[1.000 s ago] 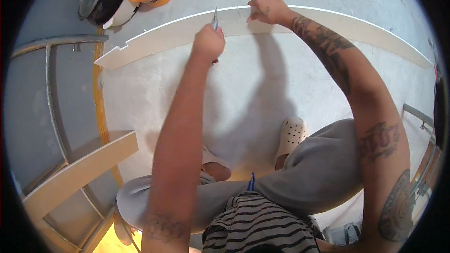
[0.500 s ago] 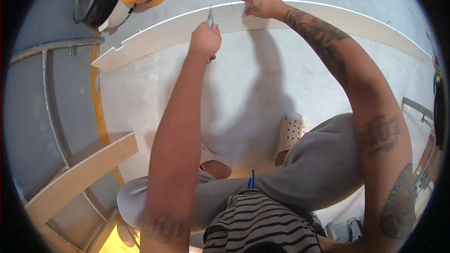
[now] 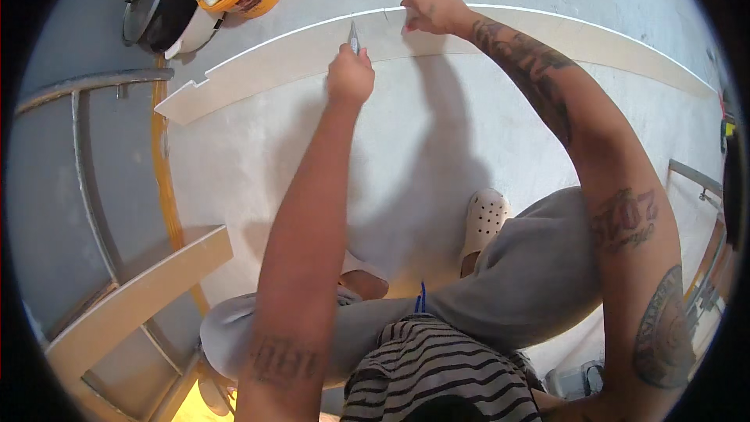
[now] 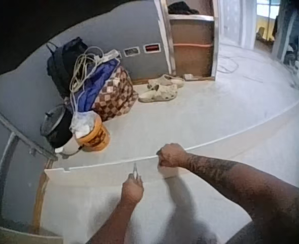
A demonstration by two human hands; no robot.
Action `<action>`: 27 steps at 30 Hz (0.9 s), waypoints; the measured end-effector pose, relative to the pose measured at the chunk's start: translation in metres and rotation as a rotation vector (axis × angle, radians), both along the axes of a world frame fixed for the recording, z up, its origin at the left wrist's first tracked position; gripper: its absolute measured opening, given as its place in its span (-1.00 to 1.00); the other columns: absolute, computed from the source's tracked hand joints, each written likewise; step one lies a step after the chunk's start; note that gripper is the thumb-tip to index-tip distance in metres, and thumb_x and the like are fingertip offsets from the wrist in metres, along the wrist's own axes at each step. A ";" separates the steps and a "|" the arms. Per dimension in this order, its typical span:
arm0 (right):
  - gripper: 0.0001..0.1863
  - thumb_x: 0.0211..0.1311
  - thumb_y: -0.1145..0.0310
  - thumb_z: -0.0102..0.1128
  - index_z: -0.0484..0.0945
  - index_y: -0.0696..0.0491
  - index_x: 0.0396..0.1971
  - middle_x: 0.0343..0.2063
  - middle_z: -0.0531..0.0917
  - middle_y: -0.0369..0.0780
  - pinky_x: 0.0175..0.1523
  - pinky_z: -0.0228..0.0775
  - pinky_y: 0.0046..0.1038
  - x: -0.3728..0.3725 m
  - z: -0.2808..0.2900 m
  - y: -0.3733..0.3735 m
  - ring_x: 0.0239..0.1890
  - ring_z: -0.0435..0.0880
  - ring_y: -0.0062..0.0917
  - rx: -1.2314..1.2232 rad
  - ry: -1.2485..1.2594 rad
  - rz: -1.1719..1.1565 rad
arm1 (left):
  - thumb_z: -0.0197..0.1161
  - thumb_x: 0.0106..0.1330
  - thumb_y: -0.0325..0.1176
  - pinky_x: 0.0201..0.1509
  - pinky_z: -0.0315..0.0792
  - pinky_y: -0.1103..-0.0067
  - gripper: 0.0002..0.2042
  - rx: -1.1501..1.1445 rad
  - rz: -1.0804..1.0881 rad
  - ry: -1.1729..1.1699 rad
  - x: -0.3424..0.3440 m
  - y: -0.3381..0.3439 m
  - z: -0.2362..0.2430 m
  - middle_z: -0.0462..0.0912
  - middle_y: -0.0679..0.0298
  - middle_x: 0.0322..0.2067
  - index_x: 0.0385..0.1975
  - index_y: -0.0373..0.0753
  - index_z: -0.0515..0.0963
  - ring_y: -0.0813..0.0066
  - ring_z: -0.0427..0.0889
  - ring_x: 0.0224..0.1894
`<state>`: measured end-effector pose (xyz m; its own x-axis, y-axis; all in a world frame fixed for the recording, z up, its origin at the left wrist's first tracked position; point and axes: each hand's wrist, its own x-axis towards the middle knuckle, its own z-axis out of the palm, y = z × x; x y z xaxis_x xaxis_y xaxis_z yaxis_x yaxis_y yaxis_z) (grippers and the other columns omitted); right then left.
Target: The person cuts a piece of white baseboard using a utility knife while crouched on the floor, scoring the material several times and snapping it along the cut line.
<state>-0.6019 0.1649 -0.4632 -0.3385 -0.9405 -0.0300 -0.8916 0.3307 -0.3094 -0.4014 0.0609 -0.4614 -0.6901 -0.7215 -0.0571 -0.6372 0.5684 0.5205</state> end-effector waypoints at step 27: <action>-0.58 0.02 0.06 0.35 0.64 0.02 -0.19 -0.25 0.69 -0.07 -0.03 0.48 -0.14 -0.010 0.005 0.023 -0.12 0.65 -0.10 0.114 -0.062 0.019 | -0.01 0.44 -0.05 -0.45 0.47 0.34 -0.55 -0.026 0.126 0.340 -0.016 -0.024 0.136 0.58 -0.03 -0.60 -0.32 -0.43 0.53 0.19 0.61 -0.64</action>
<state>-0.6120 0.1884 -0.4580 -0.3148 -0.9360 -0.1572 -0.8784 0.3501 -0.3254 -0.4179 0.0373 -0.3257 -0.5718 -0.8003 0.1802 -0.4960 0.5123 0.7012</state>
